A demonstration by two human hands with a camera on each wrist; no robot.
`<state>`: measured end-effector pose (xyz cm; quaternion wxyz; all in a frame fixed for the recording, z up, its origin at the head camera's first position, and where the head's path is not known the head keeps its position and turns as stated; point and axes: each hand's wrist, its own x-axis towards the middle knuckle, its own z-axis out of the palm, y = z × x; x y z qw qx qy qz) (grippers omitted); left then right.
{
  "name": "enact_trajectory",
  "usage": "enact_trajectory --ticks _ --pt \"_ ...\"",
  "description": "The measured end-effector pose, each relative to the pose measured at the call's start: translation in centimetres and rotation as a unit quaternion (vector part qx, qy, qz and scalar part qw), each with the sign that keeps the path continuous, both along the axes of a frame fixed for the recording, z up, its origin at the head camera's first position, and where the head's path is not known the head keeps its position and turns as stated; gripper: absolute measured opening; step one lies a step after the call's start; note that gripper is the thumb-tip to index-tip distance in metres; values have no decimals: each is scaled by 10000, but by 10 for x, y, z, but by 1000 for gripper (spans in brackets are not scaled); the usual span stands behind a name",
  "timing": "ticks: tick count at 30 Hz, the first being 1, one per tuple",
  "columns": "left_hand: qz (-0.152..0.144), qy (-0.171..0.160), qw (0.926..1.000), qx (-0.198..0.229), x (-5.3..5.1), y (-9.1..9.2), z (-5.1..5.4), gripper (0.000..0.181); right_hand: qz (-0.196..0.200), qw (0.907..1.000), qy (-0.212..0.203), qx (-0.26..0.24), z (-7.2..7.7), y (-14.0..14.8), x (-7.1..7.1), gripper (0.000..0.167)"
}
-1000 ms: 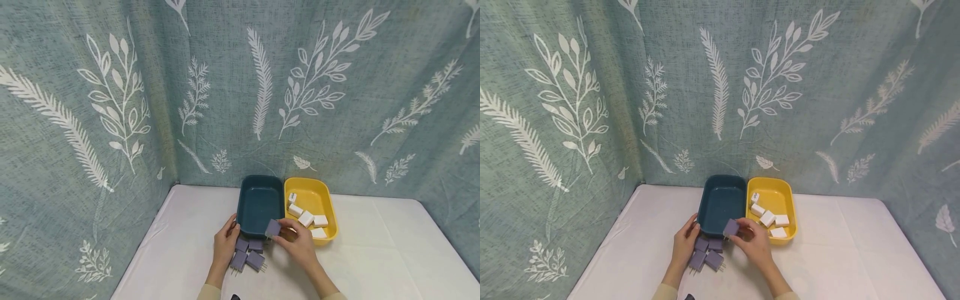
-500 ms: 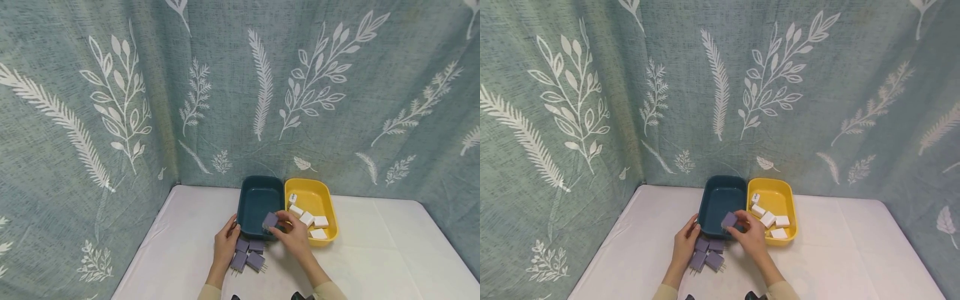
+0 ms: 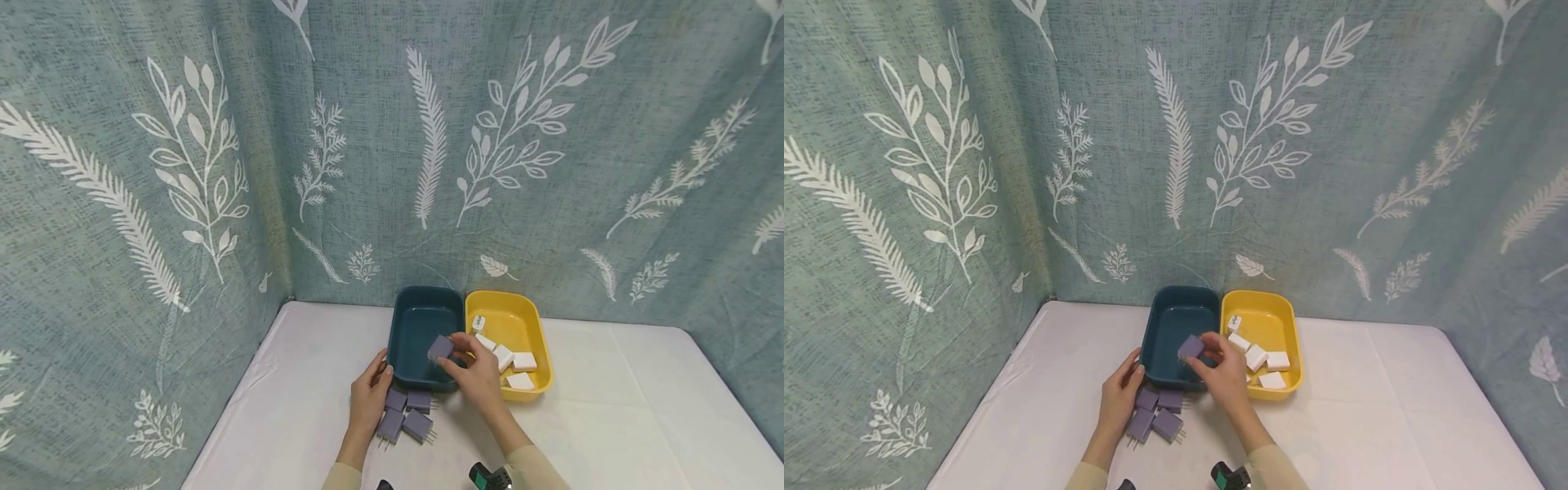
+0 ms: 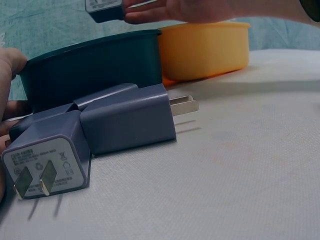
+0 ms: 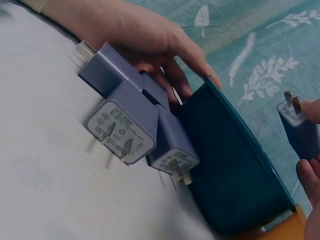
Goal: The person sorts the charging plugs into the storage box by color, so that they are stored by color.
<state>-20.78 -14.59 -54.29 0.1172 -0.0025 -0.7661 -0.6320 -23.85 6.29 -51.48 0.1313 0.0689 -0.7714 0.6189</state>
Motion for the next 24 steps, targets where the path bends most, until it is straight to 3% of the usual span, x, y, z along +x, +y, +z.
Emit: enact_trajectory --ticks 24 --pt "-28 -110 9999 71 2 1 3 42 -40 9997 138 204 5 -13 -10 48"
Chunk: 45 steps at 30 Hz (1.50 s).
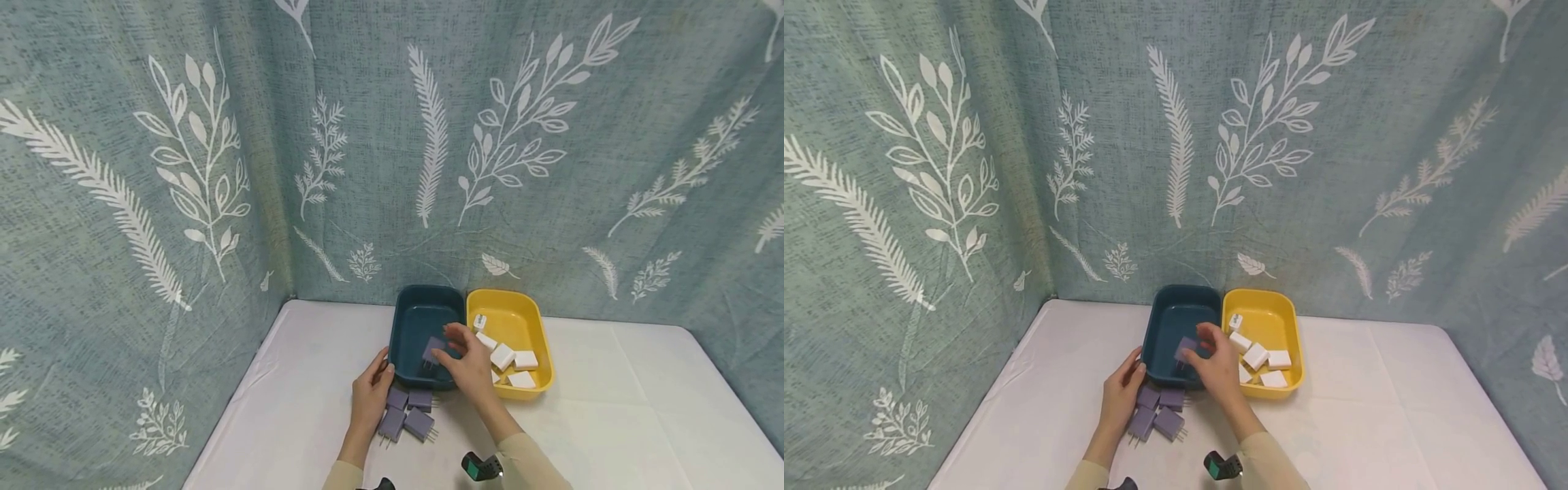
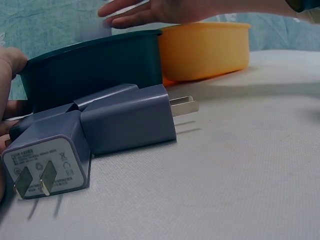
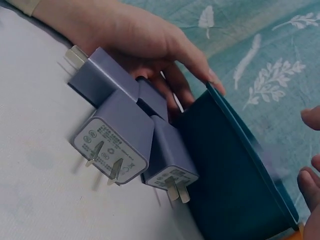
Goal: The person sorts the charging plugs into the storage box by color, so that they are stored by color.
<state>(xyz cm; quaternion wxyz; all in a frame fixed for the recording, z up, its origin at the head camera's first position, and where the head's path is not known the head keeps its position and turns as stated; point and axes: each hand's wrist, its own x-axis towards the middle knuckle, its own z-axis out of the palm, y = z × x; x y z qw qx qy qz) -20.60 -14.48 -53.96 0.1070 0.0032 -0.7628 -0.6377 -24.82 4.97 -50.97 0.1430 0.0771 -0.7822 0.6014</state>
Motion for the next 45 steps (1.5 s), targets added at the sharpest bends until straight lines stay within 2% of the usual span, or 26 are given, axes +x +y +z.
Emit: enact_trajectory --ticks 7,25,30,39,45 --pt "7 -39 10000 29 -2 1 -2 42 -45 10000 -35 67 2 3 0 52" --pt "108 36 9999 -20 -4 5 -3 41 279 9985 463 62 -8 12 0 48" --pt "96 -19 10000 -10 -5 6 -4 41 284 9983 486 134 -8 13 5 46" --pt "166 10 9999 29 -6 8 -1 41 273 9978 589 -150 -16 14 15 42" --pt "179 32 9998 -75 -6 7 -2 41 218 9984 483 -221 -13 10 28 41"
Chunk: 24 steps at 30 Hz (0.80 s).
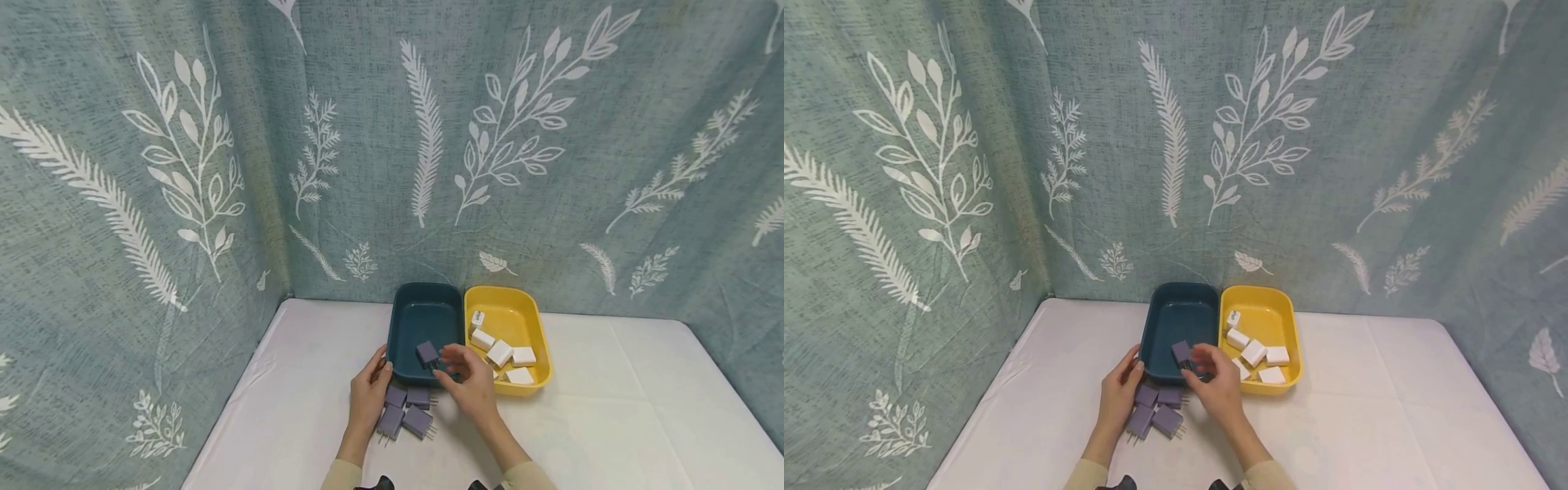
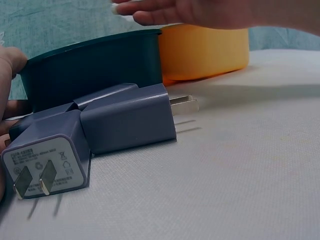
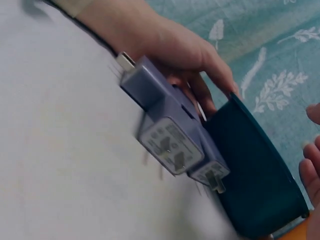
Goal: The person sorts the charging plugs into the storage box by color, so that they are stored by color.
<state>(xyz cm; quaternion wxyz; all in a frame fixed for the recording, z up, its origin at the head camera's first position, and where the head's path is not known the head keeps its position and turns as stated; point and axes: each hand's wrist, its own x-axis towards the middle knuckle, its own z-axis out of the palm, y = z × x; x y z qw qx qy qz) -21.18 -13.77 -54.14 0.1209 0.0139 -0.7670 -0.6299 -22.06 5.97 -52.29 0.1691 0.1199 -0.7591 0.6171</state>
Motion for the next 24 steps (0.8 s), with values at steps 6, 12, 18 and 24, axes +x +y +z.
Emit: enact_trajectory --ticks 6,12,18,24 --pt "29 21 10000 -49 1 0 1 41 88 9999 -136 40 17 -5 20 40" --pt "-33 -3 10000 -32 1 0 1 41 72 9999 -95 22 2 -6 27 38" --pt "-46 -17 10000 1 1 0 2 42 120 9998 -108 -75 -22 -7 27 37" --pt "-32 -44 10000 -31 2 0 3 42 374 9990 -243 -97 -32 -9 32 37"
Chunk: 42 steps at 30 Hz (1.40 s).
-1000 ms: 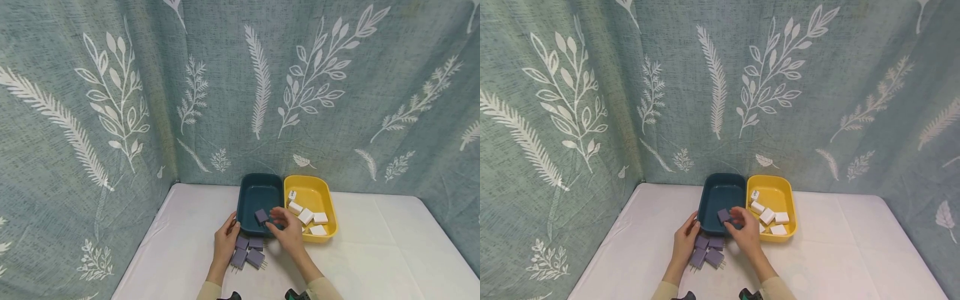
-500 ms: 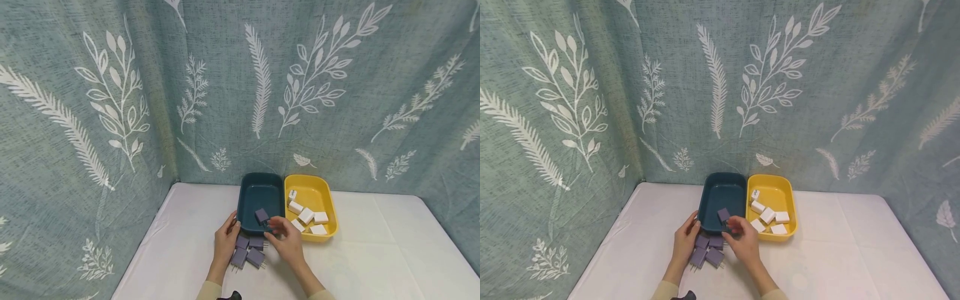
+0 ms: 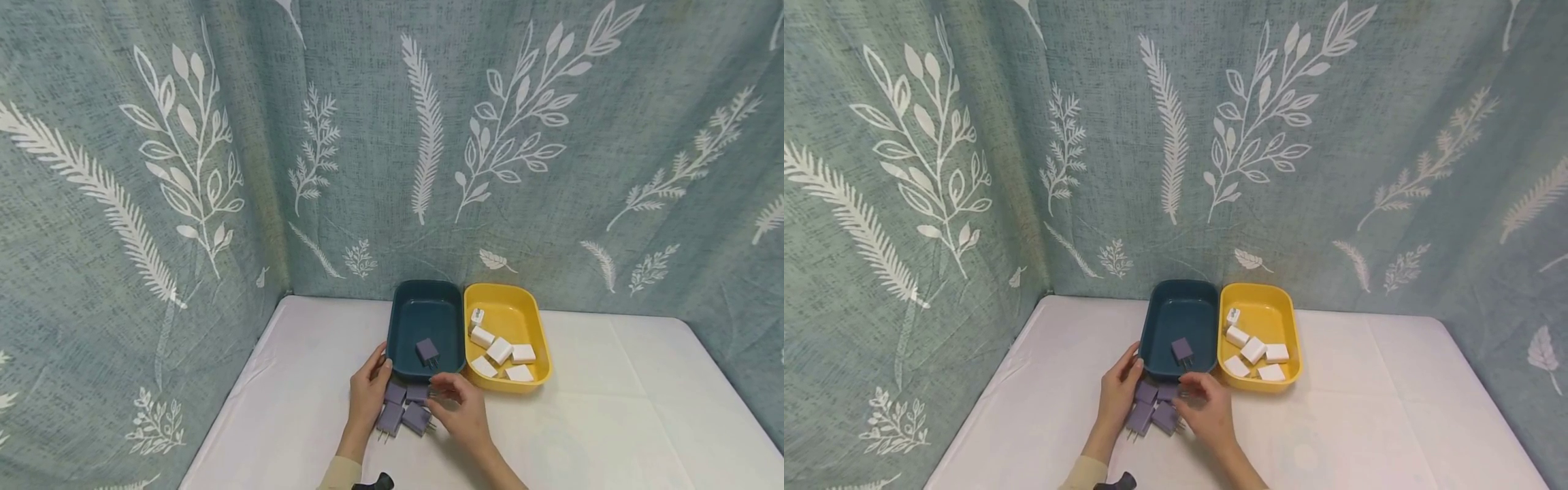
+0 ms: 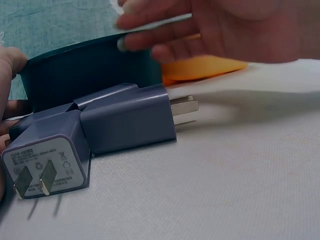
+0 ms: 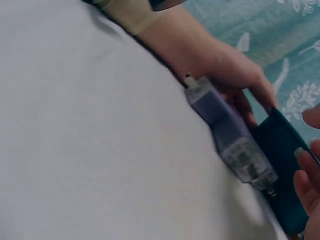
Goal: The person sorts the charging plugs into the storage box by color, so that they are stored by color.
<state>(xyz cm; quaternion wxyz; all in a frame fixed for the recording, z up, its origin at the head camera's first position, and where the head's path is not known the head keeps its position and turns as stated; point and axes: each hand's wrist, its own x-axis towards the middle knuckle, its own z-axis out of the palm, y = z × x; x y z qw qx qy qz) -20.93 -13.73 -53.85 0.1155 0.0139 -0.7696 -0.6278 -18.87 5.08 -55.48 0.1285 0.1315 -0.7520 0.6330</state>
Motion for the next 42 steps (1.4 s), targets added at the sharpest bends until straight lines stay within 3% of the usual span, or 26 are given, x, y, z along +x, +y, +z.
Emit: enact_trajectory --ticks 9,16,26,42 --pt "27 -53 9999 -99 0 1 -1 41 99 9941 -720 804 -10 -3 9 36" --pt "-4 -19 10000 -79 -1 0 1 41 490 9864 -714 1397 -17 -3 11 40" --pt "1 -56 10000 5 1 0 2 42 591 9845 -591 1541 -18 -3 13 51" --pt "40 -60 10000 -46 1 0 0 41 230 9929 -181 1152 -15 -5 17 52"
